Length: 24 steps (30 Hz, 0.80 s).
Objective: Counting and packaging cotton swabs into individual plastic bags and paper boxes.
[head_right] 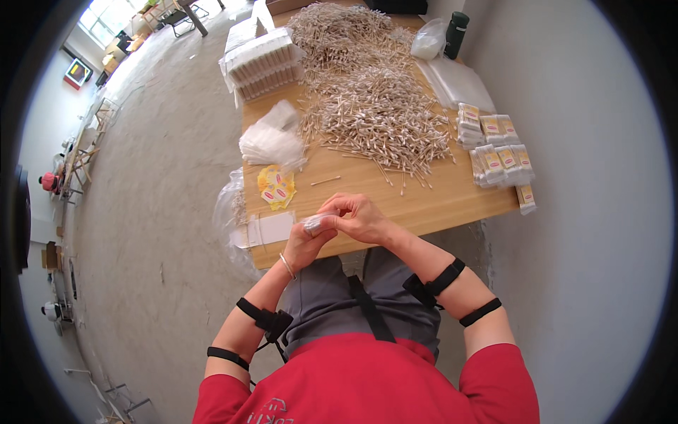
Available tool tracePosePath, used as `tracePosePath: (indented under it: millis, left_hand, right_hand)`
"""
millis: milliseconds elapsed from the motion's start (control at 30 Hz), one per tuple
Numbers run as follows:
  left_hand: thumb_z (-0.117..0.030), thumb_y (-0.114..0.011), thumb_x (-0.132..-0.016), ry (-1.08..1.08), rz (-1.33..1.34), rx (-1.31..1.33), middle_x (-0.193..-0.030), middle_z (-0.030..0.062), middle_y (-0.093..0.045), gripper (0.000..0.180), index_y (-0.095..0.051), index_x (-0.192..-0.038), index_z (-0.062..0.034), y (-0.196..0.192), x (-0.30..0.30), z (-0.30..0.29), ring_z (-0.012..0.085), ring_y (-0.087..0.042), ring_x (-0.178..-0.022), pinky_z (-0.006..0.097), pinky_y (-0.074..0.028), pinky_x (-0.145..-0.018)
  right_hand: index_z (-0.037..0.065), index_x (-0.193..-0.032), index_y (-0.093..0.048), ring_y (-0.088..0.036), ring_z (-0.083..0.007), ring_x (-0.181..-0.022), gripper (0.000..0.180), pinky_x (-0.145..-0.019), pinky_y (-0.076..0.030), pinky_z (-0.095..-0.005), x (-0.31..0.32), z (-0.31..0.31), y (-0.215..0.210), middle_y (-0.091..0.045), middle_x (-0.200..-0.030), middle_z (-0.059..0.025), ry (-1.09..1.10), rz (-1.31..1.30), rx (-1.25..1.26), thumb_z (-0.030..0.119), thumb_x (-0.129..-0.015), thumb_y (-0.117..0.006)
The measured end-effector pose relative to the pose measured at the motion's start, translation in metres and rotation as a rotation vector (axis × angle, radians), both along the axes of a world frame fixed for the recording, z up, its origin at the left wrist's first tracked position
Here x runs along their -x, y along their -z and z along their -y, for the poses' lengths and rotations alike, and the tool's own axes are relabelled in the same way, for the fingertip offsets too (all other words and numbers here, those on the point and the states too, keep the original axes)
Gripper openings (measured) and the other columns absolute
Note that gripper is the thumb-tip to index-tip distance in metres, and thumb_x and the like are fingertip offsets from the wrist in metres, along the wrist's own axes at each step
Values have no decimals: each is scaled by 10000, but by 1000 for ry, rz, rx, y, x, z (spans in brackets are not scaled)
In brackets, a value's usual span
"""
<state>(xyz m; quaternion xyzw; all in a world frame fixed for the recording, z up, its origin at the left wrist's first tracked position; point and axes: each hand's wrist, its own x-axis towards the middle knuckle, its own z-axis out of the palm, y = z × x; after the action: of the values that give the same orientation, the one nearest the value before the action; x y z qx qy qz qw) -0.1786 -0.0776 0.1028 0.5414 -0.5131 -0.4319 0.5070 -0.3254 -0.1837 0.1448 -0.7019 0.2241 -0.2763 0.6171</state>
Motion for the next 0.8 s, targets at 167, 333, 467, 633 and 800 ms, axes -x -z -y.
tracePosePath:
  millis: [167, 333, 467, 633, 800]
  left_hand:
    - [-73, -650, -874, -199, -179, 17, -1016, 43, -642, 249, -595, -1106, 1, 1, 10, 7, 108, -589, -930, 247, -474, -828]
    - [-78, -607, -911, -232, -183, -11, -1036, 75, -640, 114, -578, -995, -6, 23, -2, 6, 94, -582, -936, 239, -474, -835]
    - [-119, -617, -911, -203, -278, -118, -988, 65, -648, 138, -583, -968, 2, 22, 2, 4, 92, -587, -911, 234, -478, -806]
    - [-128, -592, -928, -151, -278, -185, -967, 34, -634, 122, -573, -959, -11, 26, -4, 5, 64, -551, -885, 218, -461, -797]
    - [-133, -586, -930, -95, -302, -224, -955, 24, -629, 138, -577, -979, -4, 28, -9, 10, 62, -547, -883, 214, -454, -799]
  right_hand:
    - [27, -874, -701, -606, -140, -851, 95, -715, -486, -280, 1, 2, 23, -669, -888, -69, 70, -53, -16, 110, -834, -678]
    - [26, -815, -675, -600, -181, -803, 90, -706, -476, -299, -3, -2, 39, -660, -867, -70, 100, -94, 178, 116, -828, -672]
    - [18, -781, -626, -575, -166, -763, 148, -686, -459, -293, 0, -1, 51, -636, -819, -56, 89, -84, 283, 147, -849, -649]
    - [34, -801, -611, -520, -79, -755, 149, -673, -433, -247, 1, 2, 64, -595, -789, 9, -19, -34, -234, 167, -857, -651]
    - [54, -843, -619, -499, -34, -760, 117, -667, -422, -209, 2, 10, 68, -580, -787, 39, -78, -18, -346, 163, -859, -657]
